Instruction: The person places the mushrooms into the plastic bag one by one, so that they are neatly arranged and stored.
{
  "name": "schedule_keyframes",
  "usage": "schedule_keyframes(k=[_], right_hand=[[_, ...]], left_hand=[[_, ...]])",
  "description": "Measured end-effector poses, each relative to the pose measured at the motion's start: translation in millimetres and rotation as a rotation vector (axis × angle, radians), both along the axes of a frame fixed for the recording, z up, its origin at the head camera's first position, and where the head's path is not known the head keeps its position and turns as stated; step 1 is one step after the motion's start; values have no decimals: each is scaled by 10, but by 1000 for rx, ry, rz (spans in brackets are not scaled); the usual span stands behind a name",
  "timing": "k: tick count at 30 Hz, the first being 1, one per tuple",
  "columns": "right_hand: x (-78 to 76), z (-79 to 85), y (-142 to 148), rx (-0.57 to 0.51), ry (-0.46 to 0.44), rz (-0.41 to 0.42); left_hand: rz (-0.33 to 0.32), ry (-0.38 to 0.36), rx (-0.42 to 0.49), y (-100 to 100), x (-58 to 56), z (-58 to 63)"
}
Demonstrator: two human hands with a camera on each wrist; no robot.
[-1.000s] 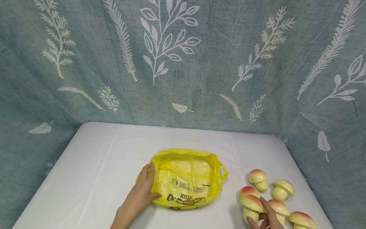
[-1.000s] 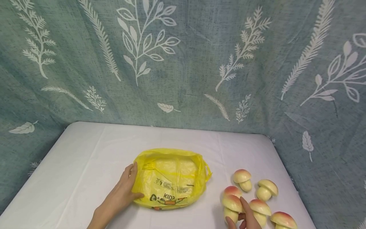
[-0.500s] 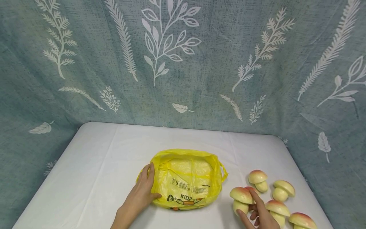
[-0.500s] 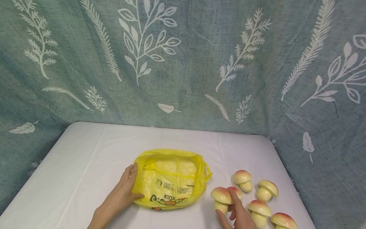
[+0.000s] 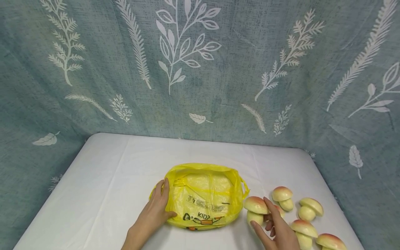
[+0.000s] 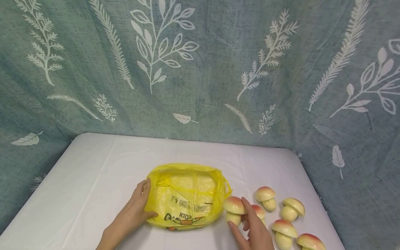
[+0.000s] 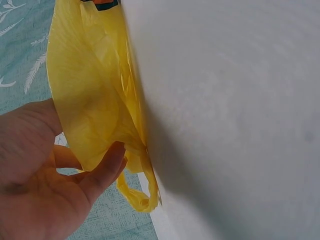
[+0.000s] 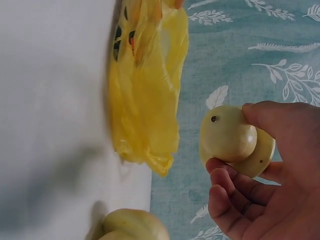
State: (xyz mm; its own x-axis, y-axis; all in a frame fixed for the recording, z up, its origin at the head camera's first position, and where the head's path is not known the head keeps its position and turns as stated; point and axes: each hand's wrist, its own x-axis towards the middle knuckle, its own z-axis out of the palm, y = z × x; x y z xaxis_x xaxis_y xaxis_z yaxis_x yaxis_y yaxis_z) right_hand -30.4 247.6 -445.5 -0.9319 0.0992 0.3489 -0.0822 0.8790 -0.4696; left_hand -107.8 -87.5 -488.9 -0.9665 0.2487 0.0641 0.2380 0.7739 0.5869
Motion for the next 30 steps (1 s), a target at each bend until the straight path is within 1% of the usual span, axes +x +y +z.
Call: schedule_keyframes(k=[3,5,8,11,14,18,21,25,27,30], right_hand=[[-33,5,-11,-18,54,52],[-58,18,-22,-20,57,73],[-91,51,-44,-22,18,78],[-117,81,-74,-16,-32,59],[-150,99,-99,-18,-46,59],[-200,91,-122,-38,-15,105],[-242,55,-137,-53,19,143],[-306,9,-152,-55,53,173],[-338,3,-161,-63,53,183],[-384,10,-162,-64,40,176]], left_hand=[[-1,3,-5,-1,0,-2],[-1,3,-6,0,0,0],[1,-1,-6,1,1,7],[2,-5,0,4,2,19],[2,-7,4,6,2,25],[2,-13,9,10,6,25],[-2,-22,14,13,8,14],[0,-21,14,13,8,-1],[3,-18,12,12,8,-5],[2,-8,16,10,8,-9]])
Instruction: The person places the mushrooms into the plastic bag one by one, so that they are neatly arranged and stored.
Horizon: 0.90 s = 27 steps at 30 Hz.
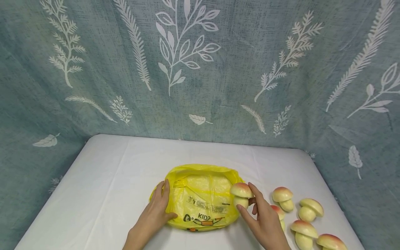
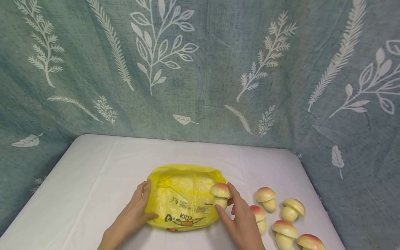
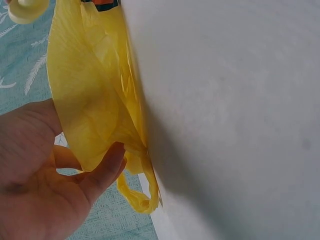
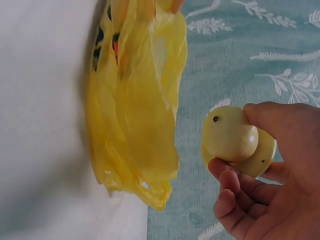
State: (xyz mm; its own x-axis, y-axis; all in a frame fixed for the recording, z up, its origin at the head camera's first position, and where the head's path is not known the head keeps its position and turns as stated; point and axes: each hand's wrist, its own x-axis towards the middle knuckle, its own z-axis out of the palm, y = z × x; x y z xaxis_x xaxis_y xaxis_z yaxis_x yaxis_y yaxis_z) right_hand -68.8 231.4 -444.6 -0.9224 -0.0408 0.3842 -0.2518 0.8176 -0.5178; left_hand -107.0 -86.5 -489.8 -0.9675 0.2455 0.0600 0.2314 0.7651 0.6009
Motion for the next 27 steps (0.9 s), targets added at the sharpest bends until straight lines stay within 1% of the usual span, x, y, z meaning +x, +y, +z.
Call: schedule_keyframes(k=[5,12,21,27], right_hand=[[-59,-14,9,7,-27,-18],[-145,-35,-40,11,-33,2],[-222,-39,-101,11,-43,4],[-296,-55,-149,48,-78,0]], left_hand=[[-3,10,-1,1,5,0],[0,17,-7,2,13,3],[-13,16,11,5,13,-2],[-10,11,4,4,15,-1]])
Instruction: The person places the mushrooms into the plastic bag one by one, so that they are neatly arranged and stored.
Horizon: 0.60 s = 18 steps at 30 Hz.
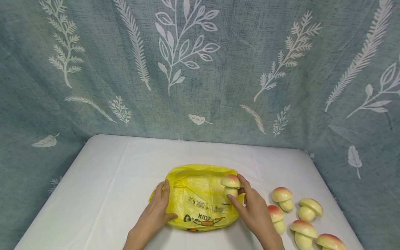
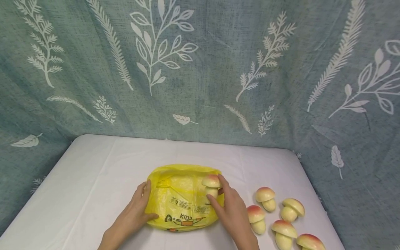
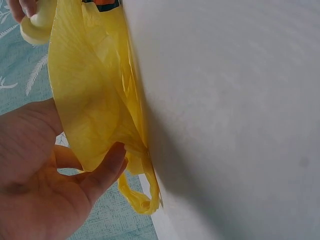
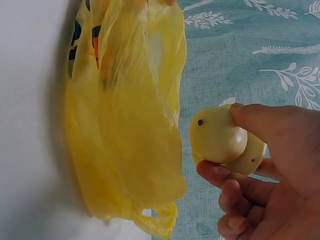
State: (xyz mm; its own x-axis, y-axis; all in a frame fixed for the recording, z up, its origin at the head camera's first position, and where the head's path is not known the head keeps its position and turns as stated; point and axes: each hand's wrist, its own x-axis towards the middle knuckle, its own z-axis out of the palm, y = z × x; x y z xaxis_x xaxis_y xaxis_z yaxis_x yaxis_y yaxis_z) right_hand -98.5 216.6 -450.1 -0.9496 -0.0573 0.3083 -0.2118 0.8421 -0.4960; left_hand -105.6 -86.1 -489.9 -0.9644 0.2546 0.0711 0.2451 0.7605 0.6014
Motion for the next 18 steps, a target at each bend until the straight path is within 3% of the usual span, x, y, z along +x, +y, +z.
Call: schedule_keyframes(k=[11,18], right_hand=[[-140,-70,-72,78,-13,-4],[-235,-94,-121,147,-68,-39]], left_hand=[[1,-5,-2,1,-3,-4],[6,-9,4,0,-2,11]])
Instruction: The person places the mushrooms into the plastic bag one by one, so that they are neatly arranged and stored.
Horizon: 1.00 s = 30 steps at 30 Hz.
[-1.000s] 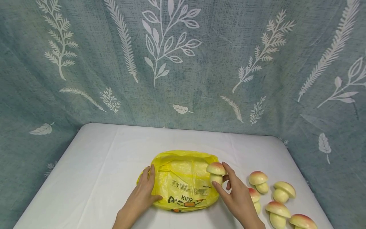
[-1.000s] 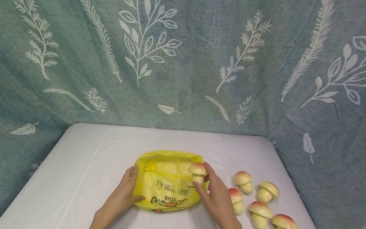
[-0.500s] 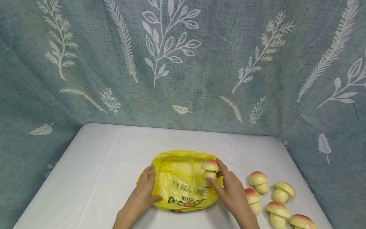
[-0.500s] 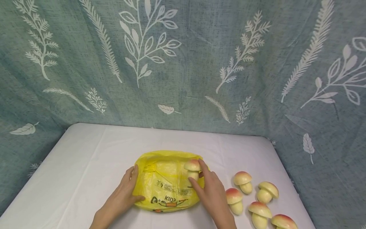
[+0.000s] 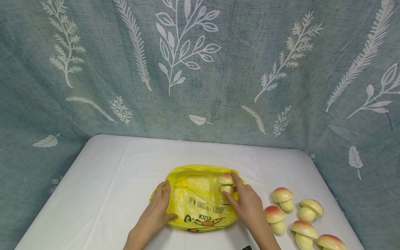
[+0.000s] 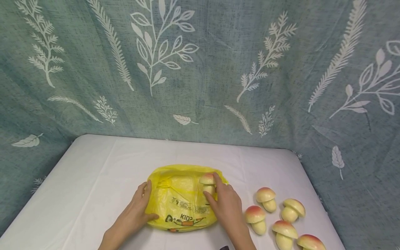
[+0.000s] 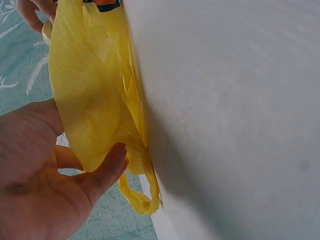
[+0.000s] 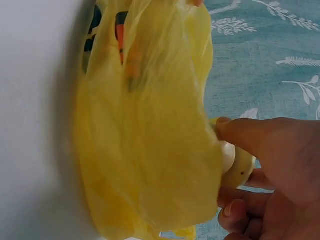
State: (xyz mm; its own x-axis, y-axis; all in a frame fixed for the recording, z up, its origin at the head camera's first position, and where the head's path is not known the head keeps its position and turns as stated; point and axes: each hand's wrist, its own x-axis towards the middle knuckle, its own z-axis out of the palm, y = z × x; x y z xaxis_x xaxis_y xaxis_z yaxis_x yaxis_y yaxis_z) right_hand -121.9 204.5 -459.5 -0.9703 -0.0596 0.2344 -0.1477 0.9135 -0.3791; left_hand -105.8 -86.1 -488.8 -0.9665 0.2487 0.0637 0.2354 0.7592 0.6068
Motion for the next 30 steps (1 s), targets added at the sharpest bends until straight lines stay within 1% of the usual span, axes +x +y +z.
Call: schedule_keyframes(k=[5,10,19,26,30], right_hand=[[-49,-9,-29,57,-56,-21],[-79,-22,-52,93,-79,-37],[-131,-35,-81,137,-26,-35],[-175,-53,-79,179,39,-28],[-199,-69,-86,204,67,-19]], left_hand=[[-2,2,0,2,-2,-2],[-5,-5,1,6,-2,-5],[-6,17,2,11,-6,-2],[-15,-5,2,28,4,-9],[-10,-4,1,40,3,-19]])
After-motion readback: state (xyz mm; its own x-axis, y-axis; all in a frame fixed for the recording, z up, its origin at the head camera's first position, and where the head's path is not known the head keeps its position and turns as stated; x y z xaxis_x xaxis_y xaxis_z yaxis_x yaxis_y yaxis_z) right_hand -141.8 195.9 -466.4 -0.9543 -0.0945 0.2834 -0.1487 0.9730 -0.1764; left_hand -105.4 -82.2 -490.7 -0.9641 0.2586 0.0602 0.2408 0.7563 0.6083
